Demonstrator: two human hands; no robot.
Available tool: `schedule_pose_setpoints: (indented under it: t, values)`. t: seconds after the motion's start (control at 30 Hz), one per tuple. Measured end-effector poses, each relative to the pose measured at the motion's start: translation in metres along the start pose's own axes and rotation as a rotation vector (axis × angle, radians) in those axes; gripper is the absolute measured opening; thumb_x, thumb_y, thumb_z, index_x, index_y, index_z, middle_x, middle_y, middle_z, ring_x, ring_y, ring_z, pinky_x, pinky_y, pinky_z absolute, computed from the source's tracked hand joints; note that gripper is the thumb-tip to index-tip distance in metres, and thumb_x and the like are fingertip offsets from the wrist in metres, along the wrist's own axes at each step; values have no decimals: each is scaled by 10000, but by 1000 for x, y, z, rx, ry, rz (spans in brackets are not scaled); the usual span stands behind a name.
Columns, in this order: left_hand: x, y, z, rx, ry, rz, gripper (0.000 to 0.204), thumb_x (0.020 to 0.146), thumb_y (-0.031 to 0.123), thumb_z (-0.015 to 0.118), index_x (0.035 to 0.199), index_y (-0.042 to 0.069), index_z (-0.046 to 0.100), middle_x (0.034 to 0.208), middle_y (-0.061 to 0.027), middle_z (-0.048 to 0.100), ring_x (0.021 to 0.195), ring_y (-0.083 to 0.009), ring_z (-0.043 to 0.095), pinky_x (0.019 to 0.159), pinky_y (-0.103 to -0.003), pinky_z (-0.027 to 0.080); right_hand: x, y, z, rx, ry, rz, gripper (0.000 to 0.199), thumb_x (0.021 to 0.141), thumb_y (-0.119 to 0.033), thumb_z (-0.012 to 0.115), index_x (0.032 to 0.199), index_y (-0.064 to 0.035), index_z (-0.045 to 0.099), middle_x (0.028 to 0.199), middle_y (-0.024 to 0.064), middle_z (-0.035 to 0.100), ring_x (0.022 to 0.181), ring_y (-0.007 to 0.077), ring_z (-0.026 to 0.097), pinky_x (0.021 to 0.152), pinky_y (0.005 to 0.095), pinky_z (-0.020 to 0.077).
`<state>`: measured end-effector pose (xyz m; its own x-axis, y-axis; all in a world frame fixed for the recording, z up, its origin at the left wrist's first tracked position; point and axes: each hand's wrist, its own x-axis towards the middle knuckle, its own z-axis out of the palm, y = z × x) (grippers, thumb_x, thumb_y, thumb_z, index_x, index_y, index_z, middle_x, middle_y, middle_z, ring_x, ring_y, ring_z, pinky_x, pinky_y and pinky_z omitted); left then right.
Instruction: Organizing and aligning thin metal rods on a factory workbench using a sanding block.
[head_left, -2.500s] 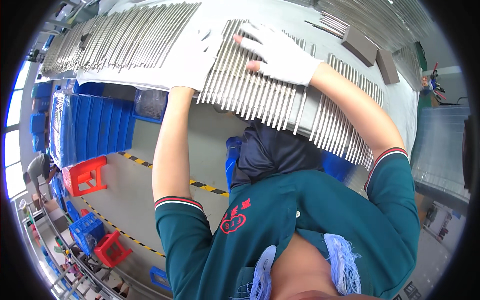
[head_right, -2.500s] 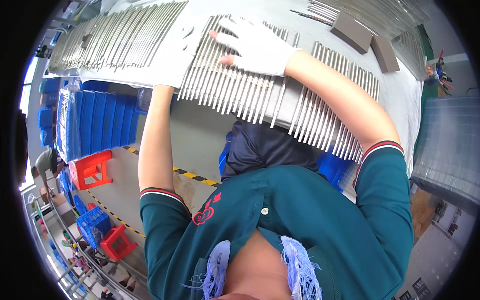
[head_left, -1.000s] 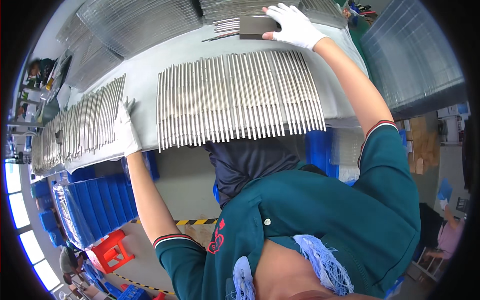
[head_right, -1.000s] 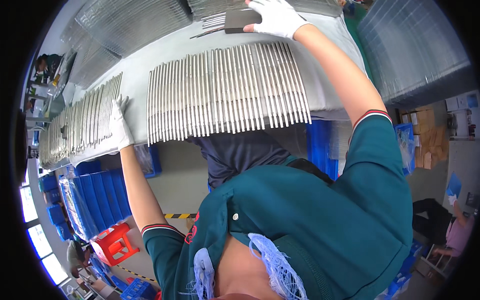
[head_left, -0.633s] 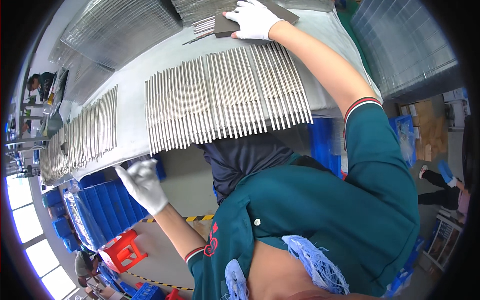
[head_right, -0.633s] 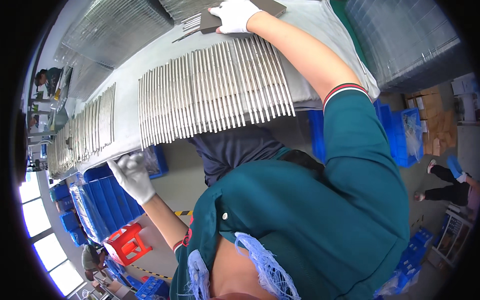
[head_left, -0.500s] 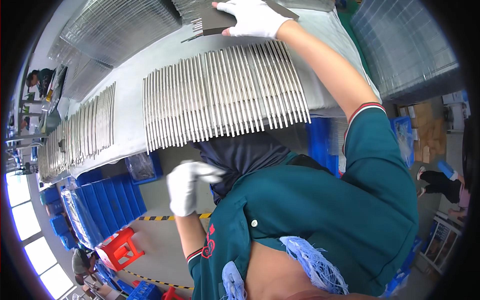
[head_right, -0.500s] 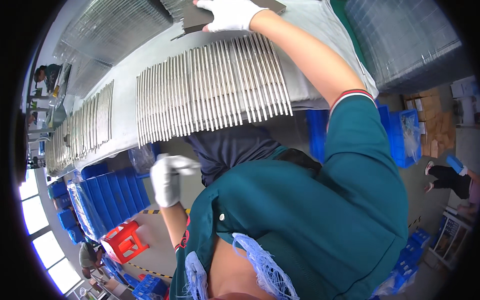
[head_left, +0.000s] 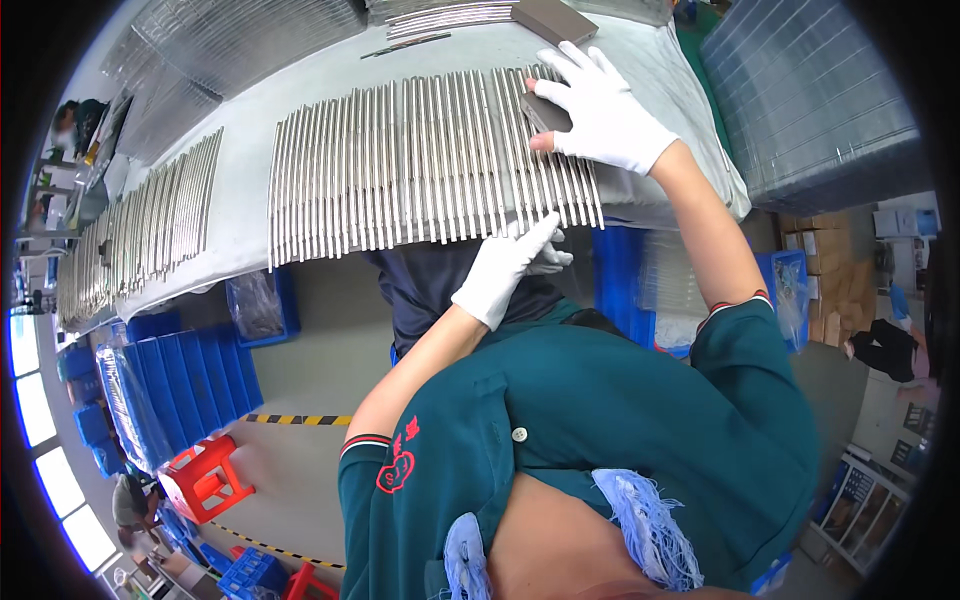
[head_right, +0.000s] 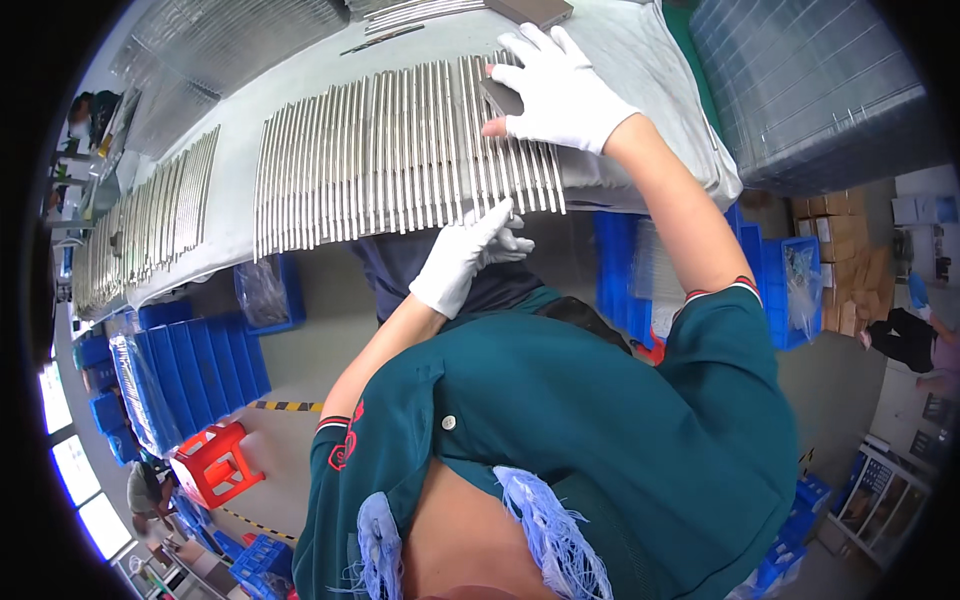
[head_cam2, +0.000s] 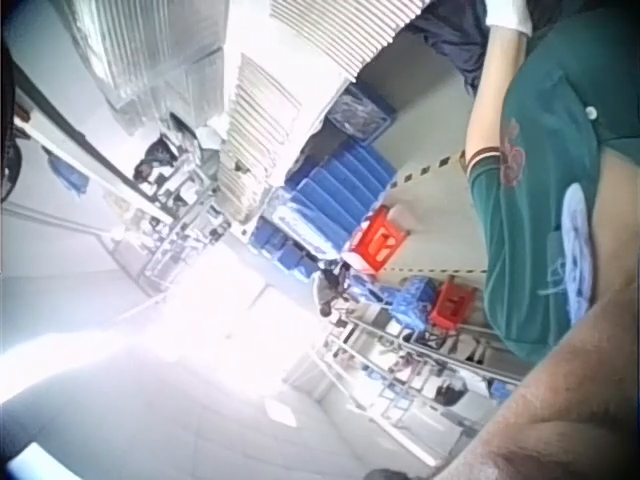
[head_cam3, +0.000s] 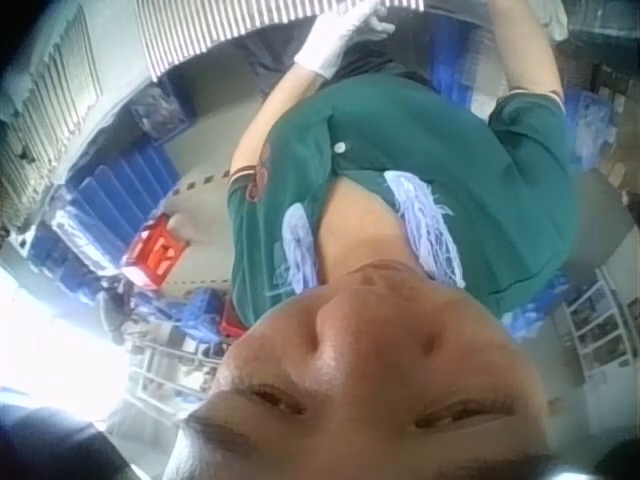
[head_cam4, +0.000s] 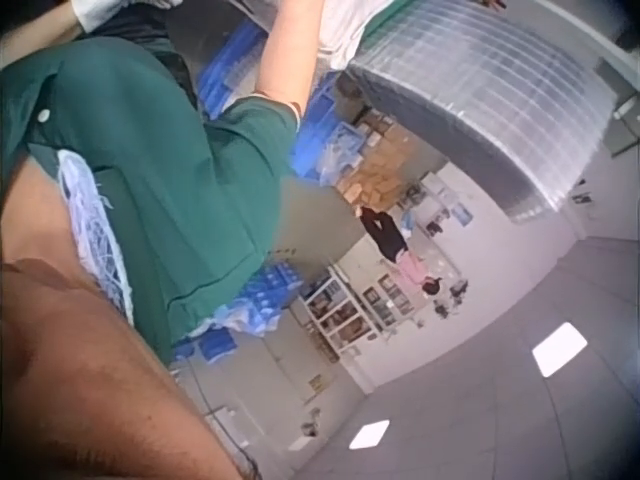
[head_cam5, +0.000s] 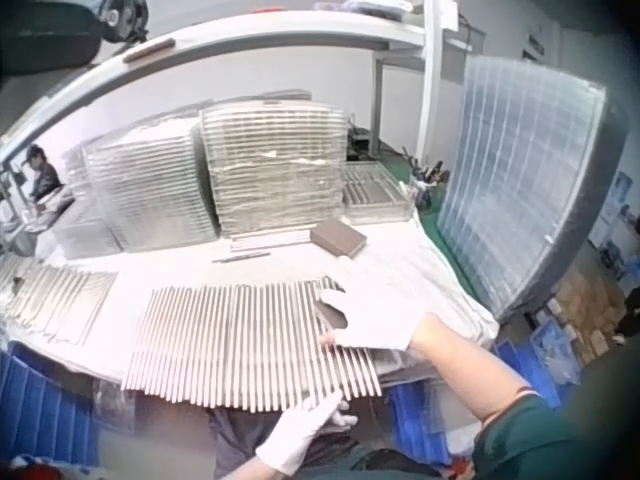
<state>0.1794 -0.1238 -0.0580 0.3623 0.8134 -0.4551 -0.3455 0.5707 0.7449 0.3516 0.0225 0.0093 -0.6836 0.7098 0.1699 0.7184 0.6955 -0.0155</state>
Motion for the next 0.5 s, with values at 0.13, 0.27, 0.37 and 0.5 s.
schedule_pose_setpoints:
  t: [0.13,0.27,0.37,0.5]
  values:
    - [-1,-2,6,-19,121,71,377,917,304,651,955,-68,601,762,-110,652,749,-194,688,746,-291,553,-11,12,0,-65,131,37,836,781,-636,617,1404,-102,458,1485,233,330,1390,407,262,1150,474,192]
    - [0,-8,6,-14,163,134,364,919,294,649,918,-69,611,731,-114,668,731,-183,686,725,-276,541,-29,14,-8,36,-40,232,893,741,-705,609,1419,-146,450,1489,259,310,1387,423,279,1148,502,181]
    - [0,-10,7,10,172,141,355,919,291,649,923,-62,615,731,-126,678,729,-175,683,722,-270,534,-38,4,-2,5,-49,286,895,737,-726,594,1421,-166,451,1478,278,316,1375,432,305,1146,510,185]
    - [0,-4,23,100,134,21,326,917,281,653,961,-39,618,758,-131,688,718,-164,675,712,-267,529,-35,1,-8,97,-81,337,877,738,-677,627,1431,-177,432,1452,275,353,1317,422,385,1112,489,261]
